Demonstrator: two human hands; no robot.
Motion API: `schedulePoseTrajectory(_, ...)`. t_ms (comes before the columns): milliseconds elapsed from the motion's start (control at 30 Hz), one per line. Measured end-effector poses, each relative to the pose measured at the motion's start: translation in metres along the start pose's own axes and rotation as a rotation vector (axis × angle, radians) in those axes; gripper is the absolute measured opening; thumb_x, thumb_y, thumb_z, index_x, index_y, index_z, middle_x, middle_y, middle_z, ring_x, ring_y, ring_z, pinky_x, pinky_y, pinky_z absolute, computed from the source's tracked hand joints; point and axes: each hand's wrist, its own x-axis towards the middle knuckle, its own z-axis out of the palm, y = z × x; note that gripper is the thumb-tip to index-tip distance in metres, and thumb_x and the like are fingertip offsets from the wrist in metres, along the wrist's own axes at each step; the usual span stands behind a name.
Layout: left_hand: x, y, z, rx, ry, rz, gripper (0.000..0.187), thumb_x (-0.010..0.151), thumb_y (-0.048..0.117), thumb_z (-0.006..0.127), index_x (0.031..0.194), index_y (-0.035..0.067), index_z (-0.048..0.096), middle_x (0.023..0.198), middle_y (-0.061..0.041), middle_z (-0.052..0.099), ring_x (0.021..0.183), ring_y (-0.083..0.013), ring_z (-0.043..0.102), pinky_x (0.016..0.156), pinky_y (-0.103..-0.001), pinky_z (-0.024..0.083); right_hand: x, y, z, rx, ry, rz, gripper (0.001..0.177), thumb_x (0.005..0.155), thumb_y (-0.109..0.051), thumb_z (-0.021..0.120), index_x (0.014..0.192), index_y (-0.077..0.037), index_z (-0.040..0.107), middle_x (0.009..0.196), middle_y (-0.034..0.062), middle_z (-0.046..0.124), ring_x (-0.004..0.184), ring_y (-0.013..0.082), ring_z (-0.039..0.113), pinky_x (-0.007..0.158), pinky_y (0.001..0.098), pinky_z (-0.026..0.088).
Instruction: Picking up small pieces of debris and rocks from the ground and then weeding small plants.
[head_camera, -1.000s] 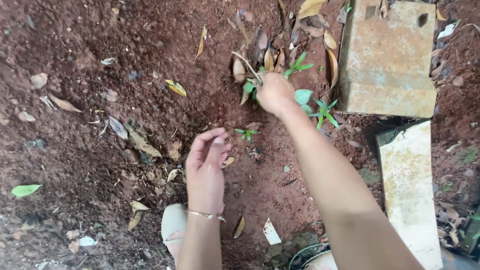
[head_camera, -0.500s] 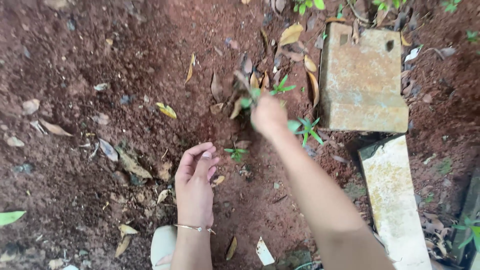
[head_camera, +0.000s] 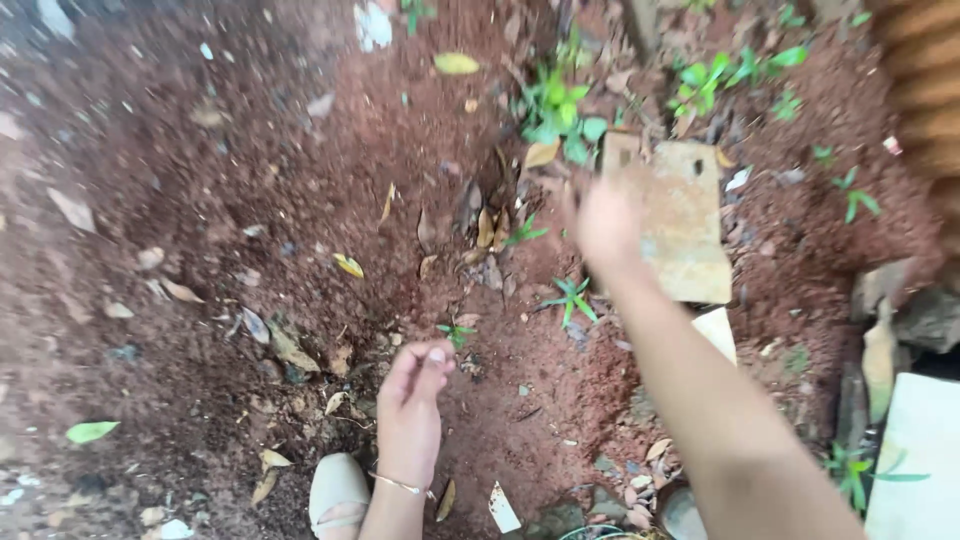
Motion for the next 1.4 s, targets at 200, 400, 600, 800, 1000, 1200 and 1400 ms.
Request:
schedulePoseTrajectory(200, -0.036, 0.065, 0.019, 0.4, 0.008, 0.268, 0.024, 0.103, 0.019, 0.063, 0.09, 0.0, 0.07, 0.089, -0.006, 0.067, 0.084, -0.0141, 0.063, 0.076, -0.026, 0.05, -0.157, -0.006, -0.059, 0.343, 0.029, 0.275, 0.029, 0.089, -0.017, 0.069, 0.116, -0.01, 0.076, 0.101, 0.0208, 0.075, 0.09, 0.0362, 0.073, 0.08, 0.0428, 0.058)
schedulePoseTrajectory(400, -0.094, 0.246, 0.091, 0.394, -0.027, 0.349, 0.013, 0.094, 0.015, 0.064, 0.099, 0.007, 0.073, 0.102, -0.006, 0.071, 0.091, -0.0153, 0.073, 0.079, -0.031, 0.062, -0.211, -0.038, -0.146, 0.397, -0.028, 0.361, 0.027, 0.079, -0.009, 0.075, 0.105, -0.013, 0.079, 0.096, 0.0068, 0.078, 0.096, 0.0281, 0.076, 0.084, 0.0386, 0.056)
schedulePoseTrajectory(600, -0.174, 0.347, 0.121, 0.614, -0.12, 0.741, 0.013, 0.09, 0.008, 0.067, 0.101, 0.006, 0.073, 0.116, -0.014, 0.073, 0.09, -0.0242, 0.073, 0.08, -0.034, 0.06, -0.199, -0.09, -0.214, 0.952, 0.066, 0.484, 0.028, 0.082, 0.0, 0.063, 0.108, -0.001, 0.074, 0.095, 0.0101, 0.076, 0.084, 0.0209, 0.069, 0.073, 0.0295, 0.052)
schedulePoseTrajectory(800, -0.225, 0.415, 0.085, 0.87, -0.227, 0.565, 0.014, 0.092, 0.02, 0.071, 0.103, 0.012, 0.073, 0.1, -0.014, 0.073, 0.078, -0.0251, 0.071, 0.078, -0.039, 0.056, -0.159, -0.158, -0.32, 1.265, 0.048, 0.599, 0.018, 0.087, -0.012, 0.075, 0.099, 0.002, 0.073, 0.079, 0.0112, 0.075, 0.063, 0.0156, 0.069, 0.056, 0.0287, 0.05)
schedulePoseTrajectory(1000, -0.232, 0.465, -0.005, 0.864, -0.003, 1.037, 0.019, 0.079, 0.019, 0.077, 0.097, 0.011, 0.076, 0.089, -0.015, 0.075, 0.076, -0.0273, 0.07, 0.073, -0.039, 0.056, -0.168, -0.163, -0.408, 0.938, 0.173, 0.616, 0.025, 0.085, -0.02, 0.087, 0.089, 0.004, 0.08, 0.082, 0.0165, 0.073, 0.067, 0.0167, 0.057, 0.064, 0.0309, 0.042)
schedulePoseTrajectory(1200, -0.225, 0.505, -0.081, 0.848, 0.047, 0.55, 0.016, 0.089, 0.023, 0.077, 0.093, 0.007, 0.077, 0.079, -0.008, 0.076, 0.072, -0.0216, 0.072, 0.071, -0.035, 0.056, -0.193, -0.143, -0.413, 0.898, 0.371, 0.497, 0.027, 0.079, -0.018, 0.086, 0.094, 0.001, 0.075, 0.086, 0.0068, 0.076, 0.079, 0.0138, 0.068, 0.076, 0.0299, 0.053)
schedulePoseTrajectory(1400, -0.224, 0.505, -0.136, 0.629, 0.098, 0.668, 0.013, 0.088, 0.013, 0.071, 0.099, 0.01, 0.077, 0.093, -0.005, 0.078, 0.079, -0.0163, 0.073, 0.076, -0.03, 0.057, -0.221, -0.165, -0.423, 0.828, 0.317, 0.714, 0.031, 0.086, -0.026, 0.091, 0.088, 0.003, 0.079, 0.086, 0.011, 0.068, 0.077, 0.0167, 0.055, 0.07, 0.0357, 0.046)
